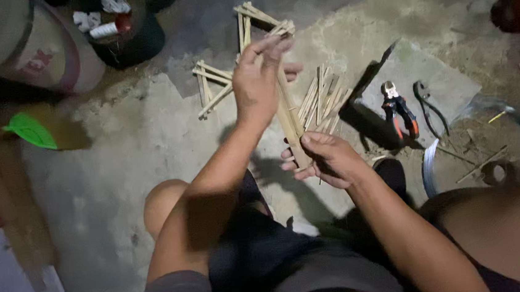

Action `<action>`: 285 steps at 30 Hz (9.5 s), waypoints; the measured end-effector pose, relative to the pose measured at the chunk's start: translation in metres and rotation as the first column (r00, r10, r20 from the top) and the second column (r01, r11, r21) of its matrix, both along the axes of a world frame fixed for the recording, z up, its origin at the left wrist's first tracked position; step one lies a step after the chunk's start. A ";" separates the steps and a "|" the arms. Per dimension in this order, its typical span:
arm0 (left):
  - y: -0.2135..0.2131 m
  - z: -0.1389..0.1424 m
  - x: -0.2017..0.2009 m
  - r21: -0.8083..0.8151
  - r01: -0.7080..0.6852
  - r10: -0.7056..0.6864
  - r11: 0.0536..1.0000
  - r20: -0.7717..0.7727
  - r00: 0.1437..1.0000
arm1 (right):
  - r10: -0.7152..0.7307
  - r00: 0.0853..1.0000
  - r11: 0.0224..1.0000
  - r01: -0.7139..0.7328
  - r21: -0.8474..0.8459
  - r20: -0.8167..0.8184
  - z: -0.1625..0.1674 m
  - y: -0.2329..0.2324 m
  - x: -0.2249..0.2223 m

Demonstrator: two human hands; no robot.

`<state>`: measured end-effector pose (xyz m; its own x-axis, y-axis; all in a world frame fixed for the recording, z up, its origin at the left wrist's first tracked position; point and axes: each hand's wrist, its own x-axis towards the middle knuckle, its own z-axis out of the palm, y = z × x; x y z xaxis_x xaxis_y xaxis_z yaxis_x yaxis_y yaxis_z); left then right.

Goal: The person sits on the floor assembling small triangular frames from thin wooden sticks. They hold sticks together, hammer nails to join them, use pliers to grip or trim fasteners, and set completed triangular frames aside while stacking loose sticks.

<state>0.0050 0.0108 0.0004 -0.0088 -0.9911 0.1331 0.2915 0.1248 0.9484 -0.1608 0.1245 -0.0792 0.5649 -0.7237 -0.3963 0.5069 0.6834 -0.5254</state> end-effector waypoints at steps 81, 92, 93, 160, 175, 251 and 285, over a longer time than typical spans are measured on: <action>0.014 -0.020 0.017 0.013 0.143 -0.142 0.990 0.261 0.955 | 0.213 0.974 0.974 -0.218 -0.062 -0.077 -0.017 0.003 -0.016; 0.017 -0.044 0.005 0.362 0.089 -0.110 0.928 0.036 0.993 | 0.083 0.986 0.997 -0.080 0.020 -0.147 -0.021 -0.008 -0.016; 0.024 -0.052 0.001 0.372 0.127 -0.173 0.919 0.092 0.981 | 0.067 0.989 0.998 -0.065 0.018 -0.130 -0.022 -0.009 -0.017; 0.034 -0.113 -0.014 0.608 0.372 -0.292 0.702 -0.231 0.928 | -0.009 0.981 0.996 0.027 0.090 -0.193 -0.028 -0.016 -0.012; 0.039 -0.102 -0.017 0.636 0.258 -0.294 0.727 -0.050 0.954 | -0.581 -0.142 0.804 -0.257 -0.537 -0.802 -0.022 -0.046 -0.086; 0.030 -0.067 0.012 0.534 0.249 -0.366 0.808 0.124 0.922 | -0.448 0.699 0.879 0.229 -0.419 -0.557 0.015 -0.042 -0.029; 0.023 -0.037 0.023 0.342 0.315 -0.460 0.885 0.542 0.703 | -0.623 0.632 0.751 0.320 -0.578 -0.461 0.026 -0.047 -0.040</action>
<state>0.0277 0.0335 -0.0369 -0.4033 -0.8825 -0.2419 -0.3604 -0.0898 0.9285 -0.2004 0.0771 -0.0534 -0.1542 -0.9820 -0.1091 0.1679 0.0828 -0.9823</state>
